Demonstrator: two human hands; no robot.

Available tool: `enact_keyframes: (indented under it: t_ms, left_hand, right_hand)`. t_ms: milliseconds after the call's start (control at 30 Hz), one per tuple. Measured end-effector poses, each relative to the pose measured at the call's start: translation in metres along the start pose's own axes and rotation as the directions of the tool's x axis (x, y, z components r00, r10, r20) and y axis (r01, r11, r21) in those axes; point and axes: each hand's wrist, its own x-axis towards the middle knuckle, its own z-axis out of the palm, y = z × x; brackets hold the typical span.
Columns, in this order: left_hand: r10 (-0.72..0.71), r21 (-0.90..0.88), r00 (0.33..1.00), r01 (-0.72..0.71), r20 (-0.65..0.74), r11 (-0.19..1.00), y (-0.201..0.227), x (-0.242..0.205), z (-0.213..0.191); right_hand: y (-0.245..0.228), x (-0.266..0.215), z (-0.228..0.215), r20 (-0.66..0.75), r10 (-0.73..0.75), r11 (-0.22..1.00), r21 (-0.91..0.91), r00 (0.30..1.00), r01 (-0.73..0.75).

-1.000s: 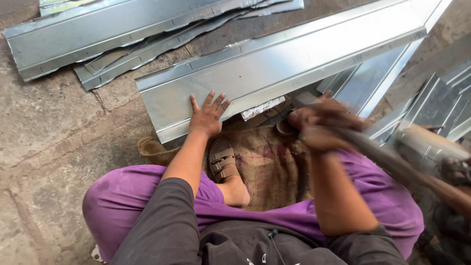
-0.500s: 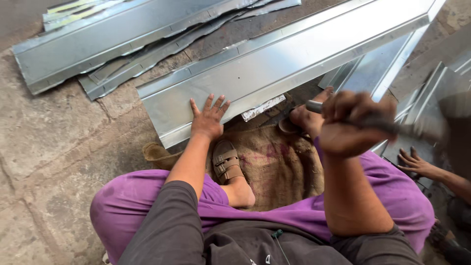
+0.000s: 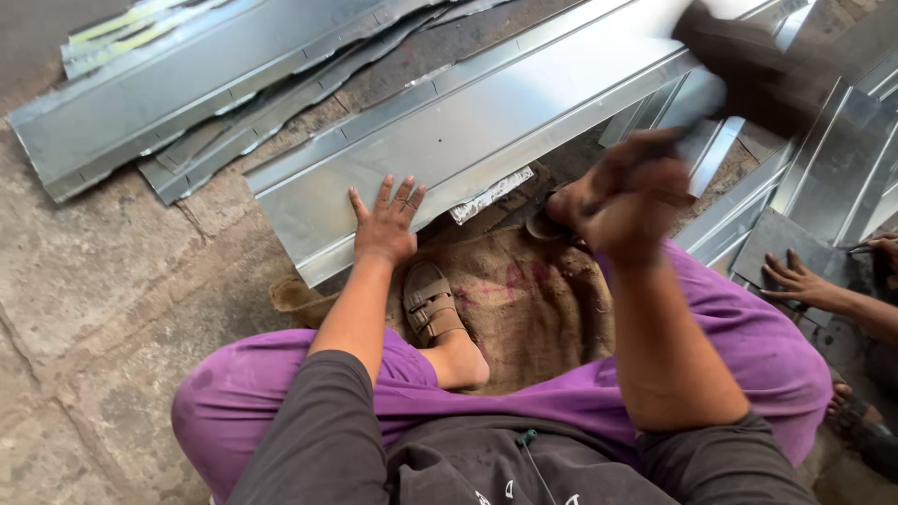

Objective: The person sits on the floor and uses a hammer to strike a long metal sheet placed on a wooden block. They repeatedly hit the metal sheet along its length, occasionally adjusting its position or flipping it over to work on different sections.

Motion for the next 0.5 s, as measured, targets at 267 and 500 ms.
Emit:
enact_keyframes:
  t_ms: [267, 500]
  left_hand:
    - [-0.021, -0.005, 0.999, 0.021, 0.037, 1.0, 0.003, -0.001, 0.0]
    - [-0.03, 0.009, 0.998, 0.031, -0.05, 0.999, 0.003, 0.001, 0.006]
  right_hand:
    - [0.073, -0.083, 0.029, 0.134, 0.33, 0.59, -0.802, 0.934, -0.093]
    - [0.01, -0.043, 0.025, -0.028, 0.206, 0.896, -0.396, 0.978, -0.2]
